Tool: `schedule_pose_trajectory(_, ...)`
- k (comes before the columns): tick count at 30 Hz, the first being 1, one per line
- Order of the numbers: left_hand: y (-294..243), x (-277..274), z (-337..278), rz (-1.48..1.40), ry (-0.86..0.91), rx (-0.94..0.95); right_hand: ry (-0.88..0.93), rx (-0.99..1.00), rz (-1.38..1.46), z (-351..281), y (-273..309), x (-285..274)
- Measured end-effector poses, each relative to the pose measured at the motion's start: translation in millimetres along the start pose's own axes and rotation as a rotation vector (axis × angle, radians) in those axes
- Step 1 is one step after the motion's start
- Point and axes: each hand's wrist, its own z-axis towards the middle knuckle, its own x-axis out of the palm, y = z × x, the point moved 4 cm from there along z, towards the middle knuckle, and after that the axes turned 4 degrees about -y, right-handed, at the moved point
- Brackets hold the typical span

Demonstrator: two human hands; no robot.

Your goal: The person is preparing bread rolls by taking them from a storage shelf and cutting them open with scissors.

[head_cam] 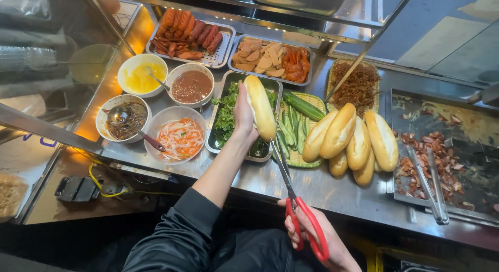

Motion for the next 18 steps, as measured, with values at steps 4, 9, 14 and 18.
schedule_pose_trajectory(4,1.2,-2.8,8.0,-0.009,-0.037,-0.008,0.037,-0.001,0.069,-2.7,1.1,3.4)
schedule_pose_trajectory(9,-2.8,-1.0,-7.6,0.115,-0.072,0.023,0.014,-0.001,0.102,11.3,-3.6,2.2)
schedule_pose_trajectory(14,17.5,2.5,-57.6,0.295,-0.075,0.073,0.002,-0.081,0.087,30.8,10.3,8.0)
schedule_pose_trajectory(18,18.5,0.3,-60.2,0.254,-0.094,0.034,-0.068,-0.19,-0.094,40.8,8.4,8.1)
